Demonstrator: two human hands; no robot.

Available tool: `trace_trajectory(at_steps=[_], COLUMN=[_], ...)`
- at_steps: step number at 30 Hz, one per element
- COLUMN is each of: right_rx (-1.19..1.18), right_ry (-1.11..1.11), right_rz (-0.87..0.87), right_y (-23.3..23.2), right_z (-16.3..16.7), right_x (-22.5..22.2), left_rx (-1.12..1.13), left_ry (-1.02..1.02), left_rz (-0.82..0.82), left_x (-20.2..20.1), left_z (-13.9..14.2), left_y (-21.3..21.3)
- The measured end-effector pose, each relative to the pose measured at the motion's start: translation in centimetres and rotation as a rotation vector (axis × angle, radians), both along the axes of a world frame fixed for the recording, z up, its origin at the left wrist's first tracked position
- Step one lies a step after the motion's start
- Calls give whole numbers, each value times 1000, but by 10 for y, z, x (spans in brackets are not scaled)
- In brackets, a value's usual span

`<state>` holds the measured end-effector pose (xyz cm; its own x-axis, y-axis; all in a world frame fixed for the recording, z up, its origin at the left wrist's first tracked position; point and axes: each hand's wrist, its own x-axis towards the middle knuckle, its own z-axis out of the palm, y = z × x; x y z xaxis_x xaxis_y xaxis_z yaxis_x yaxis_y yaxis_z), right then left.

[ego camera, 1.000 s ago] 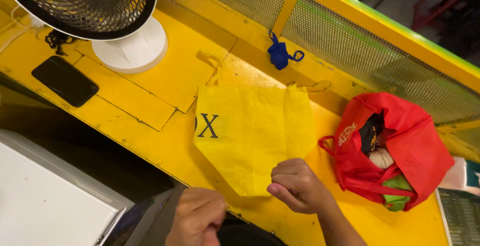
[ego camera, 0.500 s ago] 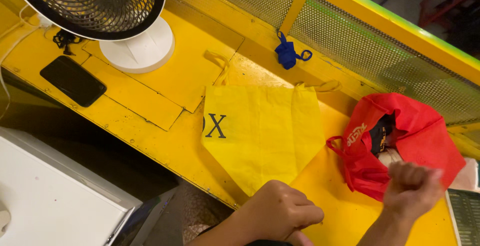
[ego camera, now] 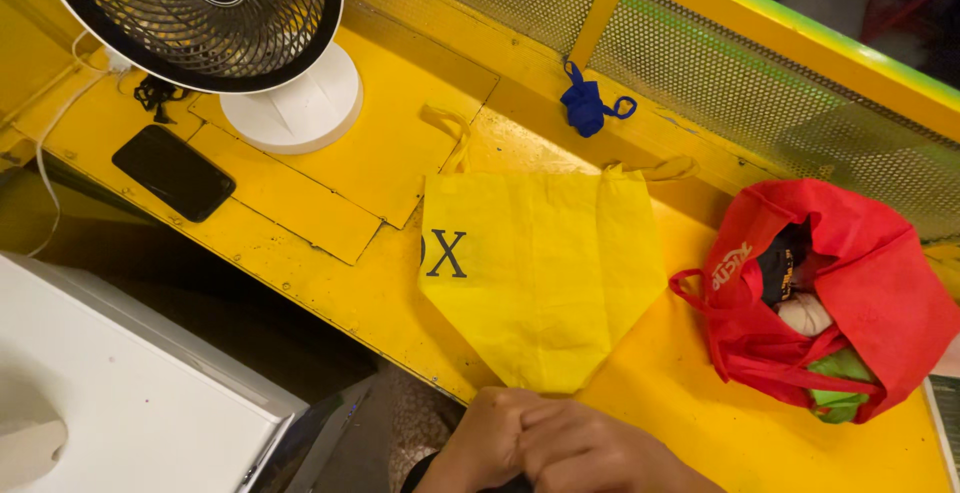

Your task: The person folds a yellow tote bag on a yellow workbench. They smooth the bag, fold it in half, roll it tightly, and tuck the handles to form a compact bundle.

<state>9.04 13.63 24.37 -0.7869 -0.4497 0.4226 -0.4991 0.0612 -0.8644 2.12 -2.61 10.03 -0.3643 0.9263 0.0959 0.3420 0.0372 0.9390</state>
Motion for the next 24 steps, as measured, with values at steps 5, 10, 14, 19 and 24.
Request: trace_trajectory(at_steps=[5,10,14,19,24], right_rx=[241,661,692,560,95], right_ry=[-407,-260,-322,-231,-634], right_rz=[-618,-751,-967,-1059,-1278], right_y=[1,7,13,24,29], right_z=[-74,-148,-186,-215,-239], right_x=[10,41,57,61,56], left_rx=[-183,-11,59,81,-31], left_ry=[106,341,386,148,39], left_rz=[223,212,193,229,86], left_x=[-18,-33,-30,-5,6], left_z=[-18,-45,-61,-68,-74], left_y=[7,14,19,17,17])
